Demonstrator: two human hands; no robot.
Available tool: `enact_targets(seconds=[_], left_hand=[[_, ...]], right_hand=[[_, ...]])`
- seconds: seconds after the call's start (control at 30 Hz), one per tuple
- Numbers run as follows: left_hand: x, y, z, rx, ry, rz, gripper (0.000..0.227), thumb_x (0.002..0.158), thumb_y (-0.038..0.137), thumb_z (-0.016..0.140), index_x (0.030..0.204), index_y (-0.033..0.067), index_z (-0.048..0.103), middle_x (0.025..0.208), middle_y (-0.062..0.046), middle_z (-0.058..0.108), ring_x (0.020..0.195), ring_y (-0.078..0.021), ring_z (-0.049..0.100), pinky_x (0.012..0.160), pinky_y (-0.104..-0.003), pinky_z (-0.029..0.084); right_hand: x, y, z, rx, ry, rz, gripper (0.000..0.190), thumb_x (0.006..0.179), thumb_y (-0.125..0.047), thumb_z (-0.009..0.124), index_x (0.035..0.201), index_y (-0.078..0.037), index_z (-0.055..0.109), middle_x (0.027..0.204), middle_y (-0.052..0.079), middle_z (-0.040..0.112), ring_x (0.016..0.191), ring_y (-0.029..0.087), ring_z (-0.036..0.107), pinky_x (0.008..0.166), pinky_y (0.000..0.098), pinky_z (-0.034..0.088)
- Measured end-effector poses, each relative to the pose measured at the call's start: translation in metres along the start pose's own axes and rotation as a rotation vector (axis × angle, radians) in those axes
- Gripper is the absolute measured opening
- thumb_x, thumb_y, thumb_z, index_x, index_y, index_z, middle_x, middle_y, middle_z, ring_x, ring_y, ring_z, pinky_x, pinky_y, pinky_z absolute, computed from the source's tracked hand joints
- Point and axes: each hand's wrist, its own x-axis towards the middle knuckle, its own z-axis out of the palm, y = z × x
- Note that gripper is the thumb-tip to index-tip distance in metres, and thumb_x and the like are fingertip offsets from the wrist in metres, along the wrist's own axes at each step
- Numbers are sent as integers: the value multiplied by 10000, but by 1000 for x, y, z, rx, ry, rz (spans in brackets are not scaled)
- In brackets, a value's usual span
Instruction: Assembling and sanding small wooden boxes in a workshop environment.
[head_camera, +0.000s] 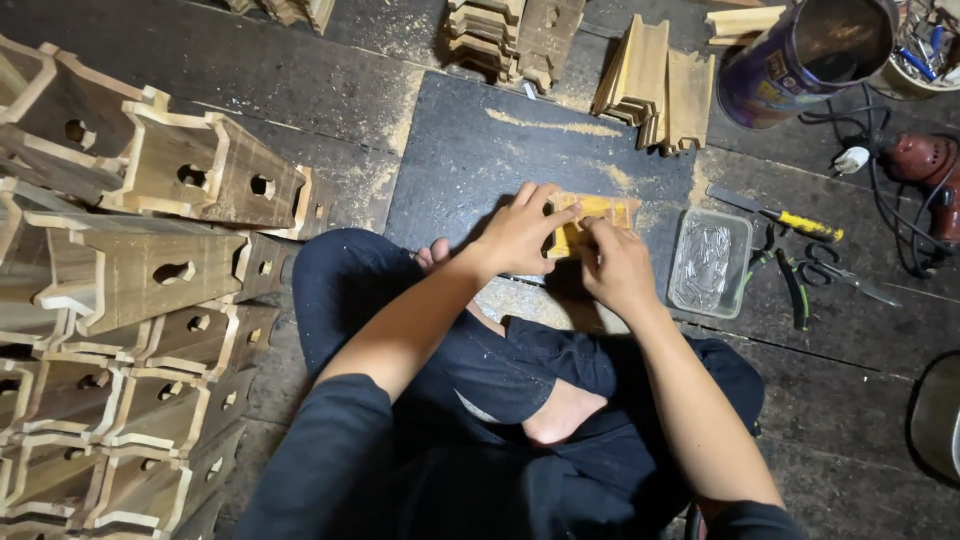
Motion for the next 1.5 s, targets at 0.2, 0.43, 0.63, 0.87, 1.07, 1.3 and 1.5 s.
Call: enact_targets(seconds=[0.2, 0.43, 0.63, 0.87, 1.07, 1.3, 1.5], left_hand=[[-1, -1, 0, -29, 8, 8, 928, 639, 411, 878, 1501, 230, 585, 1508, -123, 410, 1401, -365, 392, 918, -540, 660], [-2, 3, -4, -45, 10, 2, 892, 671, 370, 850, 1507, 226, 573, 1511, -115, 398, 1405, -357, 387, 913, -547, 661], [-1, 0, -6, -54, 17, -4, 879, 674, 369, 835, 1501, 222, 579, 1515, -112, 394, 1416, -358, 381, 892, -558, 666], [-1, -4, 1, -56, 47, 23, 863, 655, 381, 856, 1464, 206, 613, 1507, -110, 400, 1402, -369, 390, 864, -566, 667], [0, -4, 5, -51, 42, 22, 893, 665, 393, 849, 1500, 233, 577, 1503, -80, 387, 1411, -351, 382, 875, -562, 669], [0, -1, 3, -33, 21, -4, 880, 683, 384, 833, 1509, 270, 552, 1498, -52, 369, 1414, -322, 372, 893, -540, 672], [-2, -1, 0, -41, 5, 2, 884, 681, 383, 830, 1510, 251, 553, 1508, -64, 366, 1411, -336, 378, 897, -559, 665]], right_hand=[[-10, 1, -8, -95, -60, -15, 321, 827, 2, 683, 1046, -203, 798, 907, 43, 688, 924, 321, 721, 797, 421, 546], [-5, -17, -20, 364, 160, 280, 133, 964, -65, 751, 1042, -163, 794, 841, 59, 760, 893, 313, 761, 778, 420, 564], [-9, -11, -5, 394, 177, 166, 53, 934, -32, 807, 967, -72, 798, 1063, 155, 772, 1185, 468, 683, 1002, 564, 517], [-6, -15, -7, 380, 275, 133, 71, 944, -40, 816, 995, -90, 813, 993, 114, 736, 1059, 395, 685, 978, 499, 512], [-21, 0, 10, 259, 216, 137, 52, 947, -134, 817, 980, -175, 817, 967, 35, 716, 1051, 311, 653, 1006, 443, 439], [-23, 2, 12, 238, 191, 138, 40, 946, -143, 803, 944, -176, 780, 941, 21, 698, 1032, 281, 658, 1013, 429, 387], [-15, 5, 13, 96, 126, 44, 47, 930, -190, 797, 917, -203, 754, 924, -17, 708, 990, 251, 688, 995, 426, 399]])
